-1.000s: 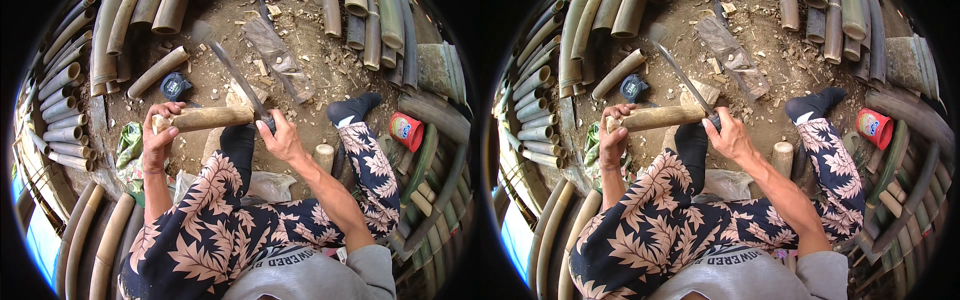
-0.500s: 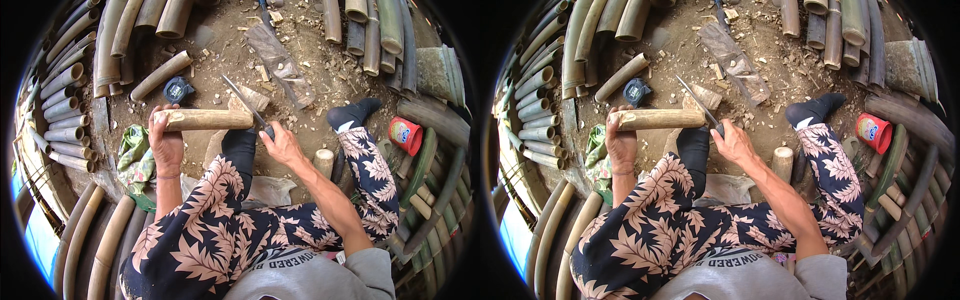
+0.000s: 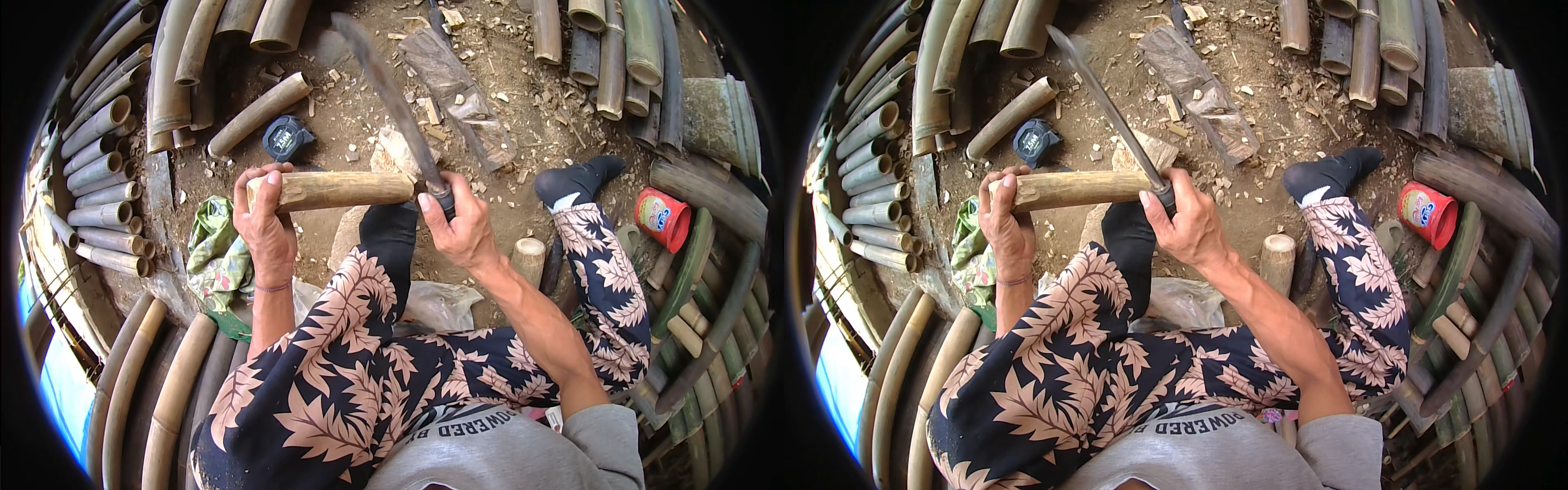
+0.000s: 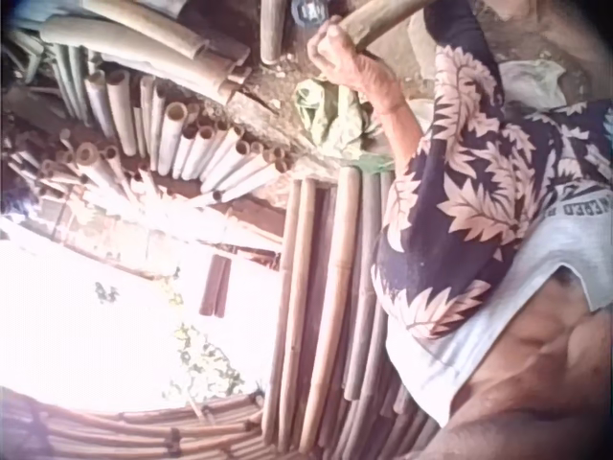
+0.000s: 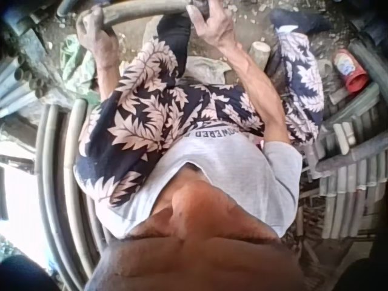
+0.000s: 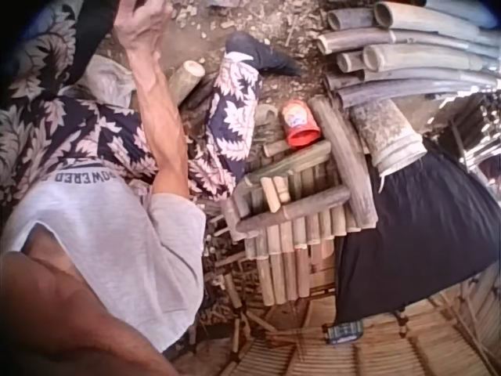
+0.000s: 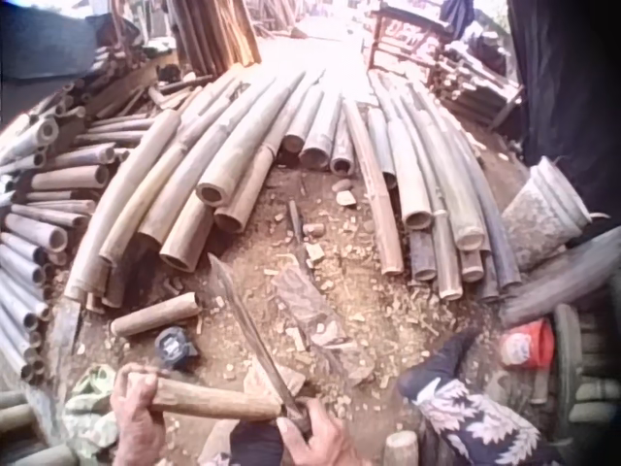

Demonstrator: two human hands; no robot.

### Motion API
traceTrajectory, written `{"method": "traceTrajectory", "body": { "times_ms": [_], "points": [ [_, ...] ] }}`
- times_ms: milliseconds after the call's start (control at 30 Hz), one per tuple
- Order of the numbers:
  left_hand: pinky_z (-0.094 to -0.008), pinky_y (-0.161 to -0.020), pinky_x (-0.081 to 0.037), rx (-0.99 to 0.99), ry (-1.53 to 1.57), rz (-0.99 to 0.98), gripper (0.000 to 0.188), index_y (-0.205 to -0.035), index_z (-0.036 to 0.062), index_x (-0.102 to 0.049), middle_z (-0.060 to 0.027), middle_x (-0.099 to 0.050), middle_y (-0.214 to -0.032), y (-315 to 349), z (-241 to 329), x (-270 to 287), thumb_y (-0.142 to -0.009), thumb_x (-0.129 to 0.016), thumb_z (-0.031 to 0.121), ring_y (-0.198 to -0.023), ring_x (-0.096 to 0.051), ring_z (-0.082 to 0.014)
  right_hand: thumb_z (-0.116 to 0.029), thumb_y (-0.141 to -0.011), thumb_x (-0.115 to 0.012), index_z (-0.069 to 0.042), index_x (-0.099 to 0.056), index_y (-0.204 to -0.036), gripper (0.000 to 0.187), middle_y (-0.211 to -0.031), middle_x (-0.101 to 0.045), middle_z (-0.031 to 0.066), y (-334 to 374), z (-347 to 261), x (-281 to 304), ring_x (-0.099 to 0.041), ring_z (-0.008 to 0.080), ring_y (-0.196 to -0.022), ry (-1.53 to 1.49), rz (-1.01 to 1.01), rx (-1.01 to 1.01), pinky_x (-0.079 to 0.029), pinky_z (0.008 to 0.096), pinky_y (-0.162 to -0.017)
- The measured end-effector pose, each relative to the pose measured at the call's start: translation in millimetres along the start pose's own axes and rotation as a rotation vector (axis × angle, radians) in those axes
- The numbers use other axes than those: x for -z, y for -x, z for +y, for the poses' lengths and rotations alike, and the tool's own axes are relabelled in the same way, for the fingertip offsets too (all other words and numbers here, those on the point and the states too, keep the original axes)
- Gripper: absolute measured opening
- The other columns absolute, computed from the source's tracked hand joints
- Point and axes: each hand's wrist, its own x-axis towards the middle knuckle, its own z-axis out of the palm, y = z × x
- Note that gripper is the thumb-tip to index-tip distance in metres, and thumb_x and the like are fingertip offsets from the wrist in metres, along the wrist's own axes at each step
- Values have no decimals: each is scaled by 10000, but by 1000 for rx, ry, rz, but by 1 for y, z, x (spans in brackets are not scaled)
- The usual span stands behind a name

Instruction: The person carves and fits bamboo pieces together, using a large knife to whittle down the ends and cut holes into a main stalk to create joints.

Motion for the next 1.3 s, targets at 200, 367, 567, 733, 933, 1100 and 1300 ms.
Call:
{"method": "traceTrajectory", "body": {
  "times_ms": [200,367,567,733,933,1100,1300],
  "points": [
    [-405,-1030,-449,-26,78,-118,257,-1113,64,-559,-93,-660,-1074,-7,2,-4,-897,-698,64,-1110,-629,-264,-312,-962,-620,-8,-529,-1048,329,-681,-631,204,-3,62,-7,-662,407,-624,342,-234,-162,-521,454,-568],
    [-440,-1107,-360,74,109,-323,323,-1069,79,-546,-100,-614,-1097,4,9,16,-813,-737,32,-1198,-569,-286,-328,-963,-624,7,-531,-1029,353,-676,-624,187,4,27,-3,-667,363,-618,35,-57,-74,-510,430,-559],
    [-461,-1122,-343,113,30,-470,332,-1000,86,-542,-102,-600,-1107,-3,23,5,-752,-755,24,-1234,-534,-303,-309,-954,-627,3,-525,-983,330,-672,-623,195,3,64,-6,-654,395,-621,309,-136,-40,-531,437,-561],
    [-486,-1122,-351,149,-21,-479,342,-944,96,-543,-102,-609,-1079,5,25,13,-699,-775,38,-1238,-531,-324,-314,-951,-629,14,-522,-1001,349,-680,-630,197,-3,47,3,-653,409,-625,153,-172,-193,-517,452,-570],
    [-495,-1111,-366,159,-127,-629,307,-841,103,-560,-88,-638,-1048,5,36,24,-654,-799,55,-1250,-539,-347,-300,-943,-642,-1,-542,-1038,330,-686,-636,201,9,48,-5,-676,408,-652,192,-4,74,-511,457,-560],
    [-548,-1104,-409,216,75,-527,305,-972,90,-576,-110,-628,-1148,-4,47,26,-734,-758,37,-1273,-538,-360,-347,-943,-619,-3,-533,-1046,369,-752,-653,222,14,37,-5,-647,463,-662,183,-143,-224,-503,500,-606],
    [-596,-1061,-461,369,266,174,462,-1292,35,-509,-194,-556,-1331,-65,62,87,-930,-656,281,-1222,-554,-369,-332,-989,-609,-19,-542,-1047,325,-673,-570,23,60,-28,53,-576,97,-532,-248,85,-311,-466,279,-476]
  ]
}}
